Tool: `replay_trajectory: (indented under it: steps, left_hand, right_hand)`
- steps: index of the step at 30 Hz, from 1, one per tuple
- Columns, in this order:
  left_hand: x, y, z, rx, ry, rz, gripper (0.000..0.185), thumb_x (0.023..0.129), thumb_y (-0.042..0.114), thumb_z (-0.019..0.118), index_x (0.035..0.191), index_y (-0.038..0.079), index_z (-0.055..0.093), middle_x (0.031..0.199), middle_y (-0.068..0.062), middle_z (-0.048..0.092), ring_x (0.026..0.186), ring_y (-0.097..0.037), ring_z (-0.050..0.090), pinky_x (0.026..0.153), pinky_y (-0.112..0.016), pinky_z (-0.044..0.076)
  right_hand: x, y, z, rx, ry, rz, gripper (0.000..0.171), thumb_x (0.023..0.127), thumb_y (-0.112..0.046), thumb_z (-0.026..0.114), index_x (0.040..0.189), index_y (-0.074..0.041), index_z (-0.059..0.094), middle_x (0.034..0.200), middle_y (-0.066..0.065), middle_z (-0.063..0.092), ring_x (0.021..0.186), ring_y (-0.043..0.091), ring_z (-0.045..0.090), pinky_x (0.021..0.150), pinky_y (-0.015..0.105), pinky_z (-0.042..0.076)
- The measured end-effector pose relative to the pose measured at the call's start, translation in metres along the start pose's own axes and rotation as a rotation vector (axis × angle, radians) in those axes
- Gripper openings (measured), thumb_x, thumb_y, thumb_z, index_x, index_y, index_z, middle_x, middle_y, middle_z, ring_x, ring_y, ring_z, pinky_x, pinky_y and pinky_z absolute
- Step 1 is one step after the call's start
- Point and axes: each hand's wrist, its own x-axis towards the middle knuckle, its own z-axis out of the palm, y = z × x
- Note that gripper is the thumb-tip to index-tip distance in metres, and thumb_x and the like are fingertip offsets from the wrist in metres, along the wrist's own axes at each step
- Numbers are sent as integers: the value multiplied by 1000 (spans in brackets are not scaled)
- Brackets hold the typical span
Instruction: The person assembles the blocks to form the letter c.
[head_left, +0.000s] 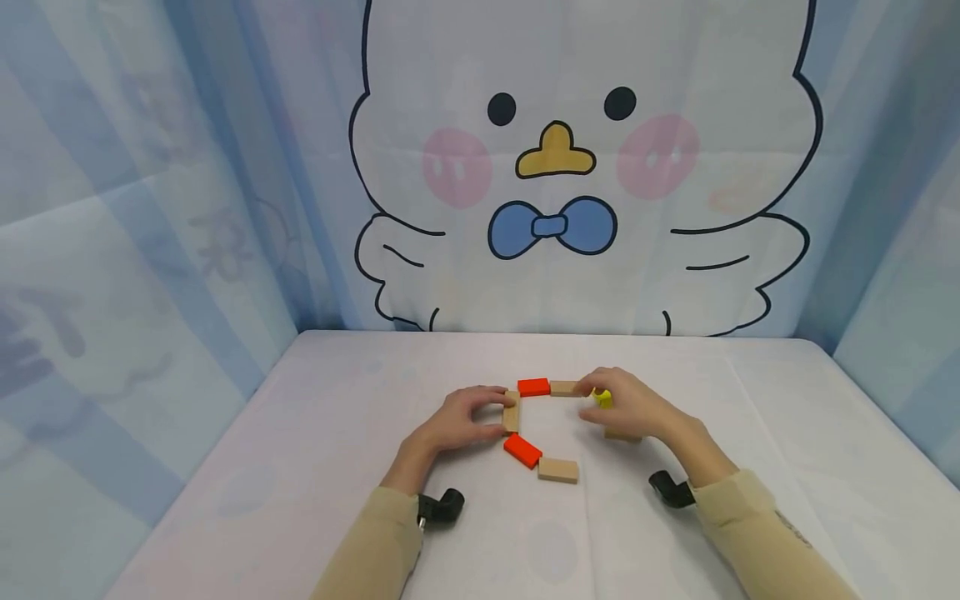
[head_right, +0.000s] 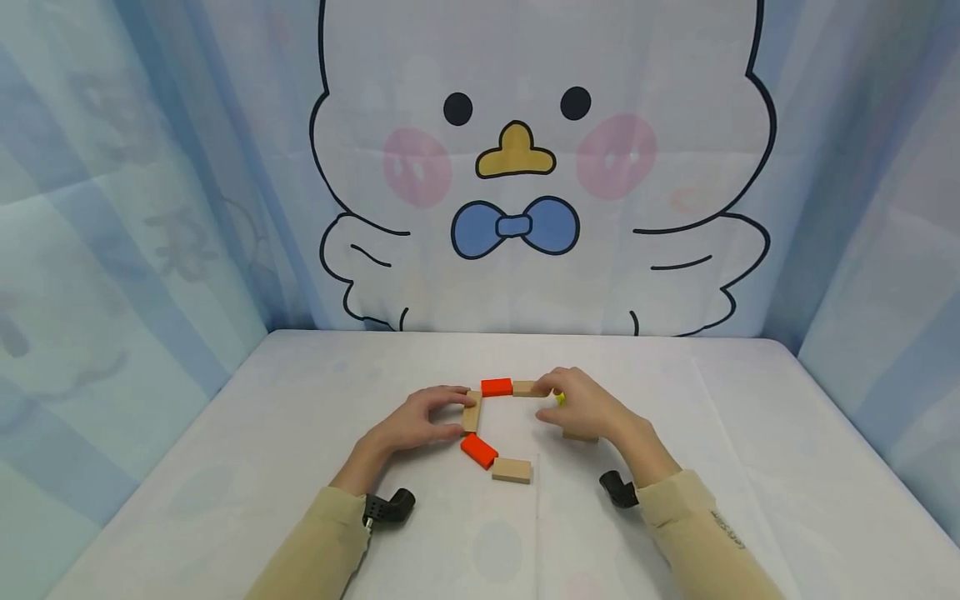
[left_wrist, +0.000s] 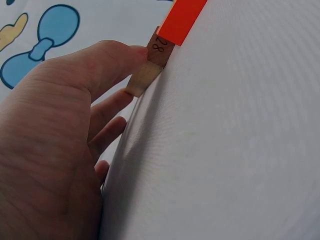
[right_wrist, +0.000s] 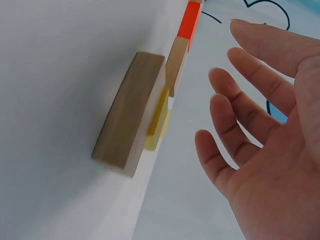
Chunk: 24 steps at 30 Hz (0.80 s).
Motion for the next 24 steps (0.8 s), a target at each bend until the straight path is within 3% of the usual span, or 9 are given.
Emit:
replay_trajectory:
  steps: [9,17,24]
  left_hand:
    - [0,0,0,14,0,8,44,91,31,73,132,17,67,147,-3,54,140,-26,42,116,-54,27]
    - [-1,0,0,21,5,24,43,91,29,73,132,16,68,146,-3,55,139,-27,43,116,-54,27]
    - [-1,0,0,19,4,17,43,92,31,73,132,18,68,147,-2,54,140,-26,42,116,-55,25]
  right_hand:
    - [-16,9,-9,-39,8,-1,26,89,-11,74,113,-3,71,106,7,66,100,29,57,87,53,51]
    - [-26,15,-13,-43,-24,81,29,87,-13,76,114,-4,71,104,1,65,99,28,56,85,47,52]
    - [-32,19,-17,-66,-44,80,27,87,-14,77,112,-5,72,104,0,66,97,25,57,84,46,52]
